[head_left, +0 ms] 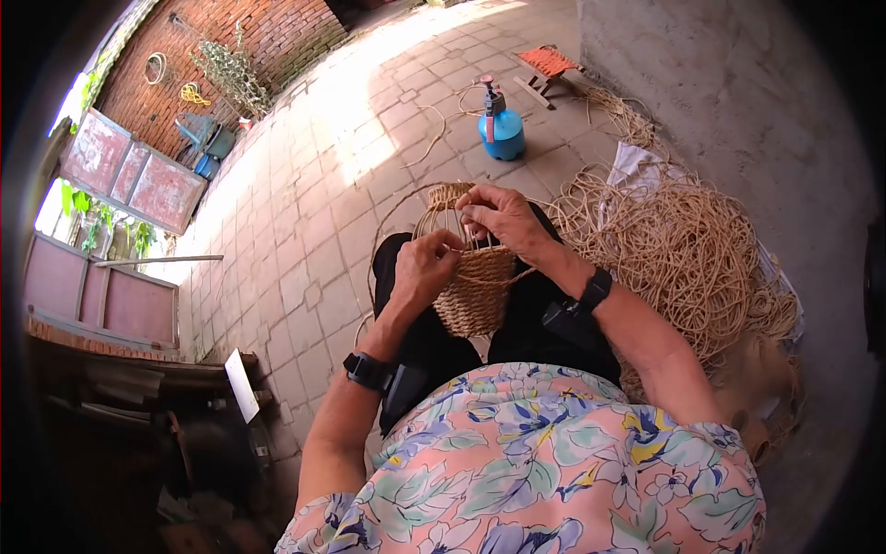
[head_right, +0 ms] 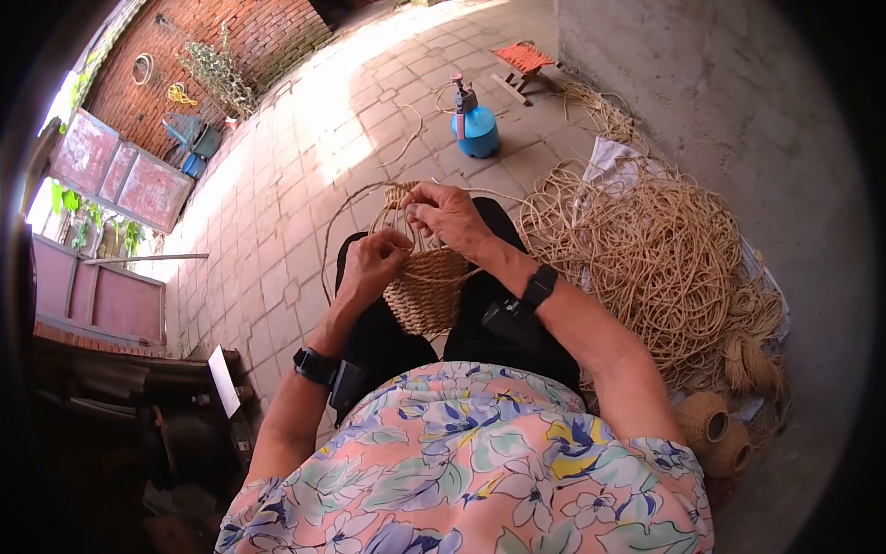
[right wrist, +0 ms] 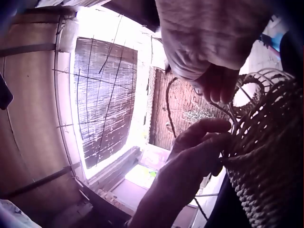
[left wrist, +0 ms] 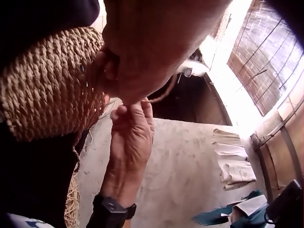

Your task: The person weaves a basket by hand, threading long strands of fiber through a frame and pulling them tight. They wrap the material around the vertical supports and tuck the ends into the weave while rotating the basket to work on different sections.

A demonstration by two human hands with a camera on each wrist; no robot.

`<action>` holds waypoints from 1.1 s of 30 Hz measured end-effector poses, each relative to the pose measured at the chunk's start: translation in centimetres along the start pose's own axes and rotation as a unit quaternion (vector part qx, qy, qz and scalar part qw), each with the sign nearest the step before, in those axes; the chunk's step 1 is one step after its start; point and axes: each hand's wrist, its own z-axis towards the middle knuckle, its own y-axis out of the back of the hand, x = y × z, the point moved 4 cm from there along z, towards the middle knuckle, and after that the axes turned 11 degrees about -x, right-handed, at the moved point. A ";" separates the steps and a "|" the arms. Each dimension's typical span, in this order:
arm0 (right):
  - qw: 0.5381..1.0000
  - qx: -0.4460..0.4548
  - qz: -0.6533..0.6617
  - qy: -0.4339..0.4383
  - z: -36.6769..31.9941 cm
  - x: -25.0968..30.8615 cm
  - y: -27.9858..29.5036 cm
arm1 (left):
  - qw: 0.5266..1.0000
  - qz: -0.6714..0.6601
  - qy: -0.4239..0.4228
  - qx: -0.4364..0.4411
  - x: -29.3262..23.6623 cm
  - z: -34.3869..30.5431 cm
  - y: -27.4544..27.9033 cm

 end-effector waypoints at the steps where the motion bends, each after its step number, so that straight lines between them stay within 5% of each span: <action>1: 0.973 0.013 -0.197 0.119 0.6 0.1 -0.5 | 0.999 0.031 -0.020 -0.014 -0.2 0.1 0.2; 3: 0.850 0.003 -0.446 0.280 0.6 0.2 -1.4 | 0.999 -0.041 0.000 0.015 0.3 0.2 0.6; 4: 0.850 0.005 -0.447 0.279 0.5 0.1 -1.8 | 0.992 -0.113 0.022 0.047 0.7 0.2 0.7; 9: 0.863 -0.013 -0.472 0.179 0.0 -0.7 -2.5 | 0.992 -0.097 -0.020 0.083 0.3 -0.2 2.4; 13: 0.870 -0.063 -0.419 0.253 -1.4 -0.3 -1.5 | 0.991 -0.081 -0.061 0.089 -0.4 -0.6 1.9; 14: 0.962 -0.061 -0.253 0.081 -1.8 -0.5 -0.3 | 0.991 -0.084 -0.060 0.085 0.1 -0.5 1.7; 15: 0.991 -0.055 -0.072 -0.099 -2.7 -1.1 0.3 | 0.991 -0.082 -0.070 0.077 0.2 -0.4 1.7; 18: 0.980 -0.011 0.100 -0.171 -4.6 -1.1 1.8 | 0.989 -0.077 -0.091 0.088 0.3 -0.3 1.6; 23: 0.991 -0.001 -0.077 -0.113 -4.5 -1.3 5.2 | 0.992 -0.001 -0.108 0.069 -1.0 0.3 2.2; 26: 0.983 -0.040 -0.131 -0.118 -4.9 -1.0 7.1 | 0.992 0.032 -0.107 -0.049 -2.5 0.0 2.2; 30: 0.976 -0.085 -0.165 -0.115 -4.7 -1.8 9.6 | 0.989 0.029 -0.140 -0.035 -3.7 -0.3 -0.3; 33: 0.983 -0.103 -0.117 -0.095 -3.9 -2.3 9.7 | 0.995 0.043 -0.077 -0.055 -3.2 0.1 -1.1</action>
